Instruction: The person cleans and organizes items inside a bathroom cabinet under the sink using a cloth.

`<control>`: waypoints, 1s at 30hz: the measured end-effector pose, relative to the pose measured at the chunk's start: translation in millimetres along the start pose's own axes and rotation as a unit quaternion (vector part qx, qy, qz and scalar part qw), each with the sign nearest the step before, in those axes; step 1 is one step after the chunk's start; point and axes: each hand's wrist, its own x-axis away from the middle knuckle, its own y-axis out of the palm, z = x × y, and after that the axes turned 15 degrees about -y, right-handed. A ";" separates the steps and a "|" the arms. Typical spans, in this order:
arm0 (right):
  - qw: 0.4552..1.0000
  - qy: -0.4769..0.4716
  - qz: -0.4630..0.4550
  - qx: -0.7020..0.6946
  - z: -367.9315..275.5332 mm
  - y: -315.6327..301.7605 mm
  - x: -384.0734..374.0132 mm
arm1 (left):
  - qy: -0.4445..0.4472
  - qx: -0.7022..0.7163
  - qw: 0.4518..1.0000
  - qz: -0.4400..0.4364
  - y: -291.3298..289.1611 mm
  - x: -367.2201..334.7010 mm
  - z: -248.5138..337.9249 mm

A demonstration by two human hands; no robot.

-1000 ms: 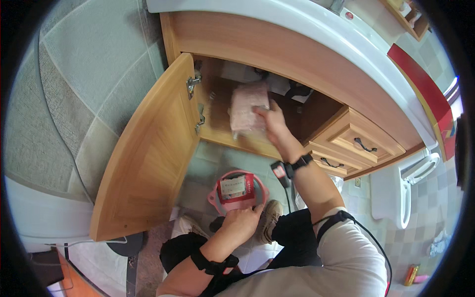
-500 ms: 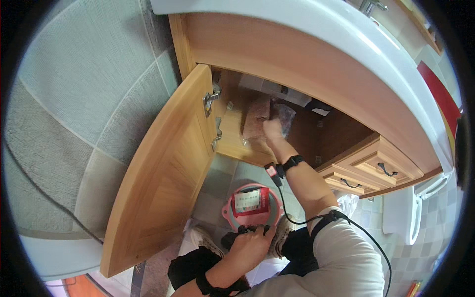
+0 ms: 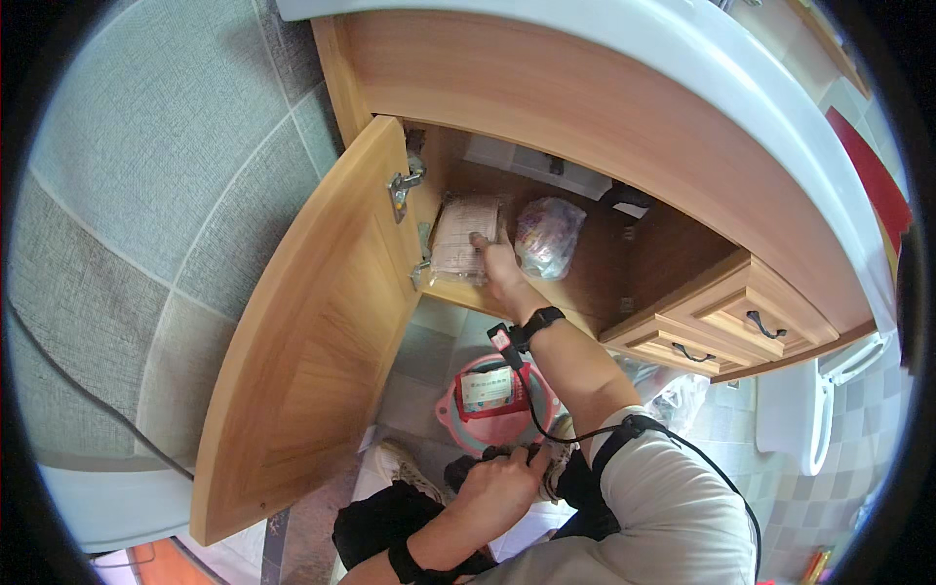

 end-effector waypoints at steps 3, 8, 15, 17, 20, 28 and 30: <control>0.813 -0.011 -0.012 0.583 11.5 4.4 -6.5 | -0.001 -0.001 1.000 0.000 0.2 3.2 -2.6; 0.817 -0.015 -0.052 0.574 8.0 16.6 -4.1 | -0.024 -0.025 0.999 -0.018 -6.5 8.8 -5.0; 0.781 -0.098 -0.080 0.611 7.6 -5.1 -18.6 | -0.022 -0.046 0.998 -0.029 1.3 -2.9 -0.4; 0.796 -0.013 -0.142 0.589 -16.2 13.4 -6.8 | -0.039 -0.027 0.999 -0.015 6.2 -1.3 -9.0; 0.774 -0.028 -0.163 0.611 -47.9 -2.7 4.5 | -0.058 -0.015 0.998 -0.018 0.9 -4.5 -5.8; 0.670 -0.087 -0.059 0.735 -48.6 -83.3 12.2 | -0.065 -0.012 0.998 -0.004 0.8 -13.3 -9.4; 0.691 -0.142 -0.055 0.706 -38.4 -103.5 9.4 | -0.075 -0.011 0.997 0.006 3.1 -17.2 -11.5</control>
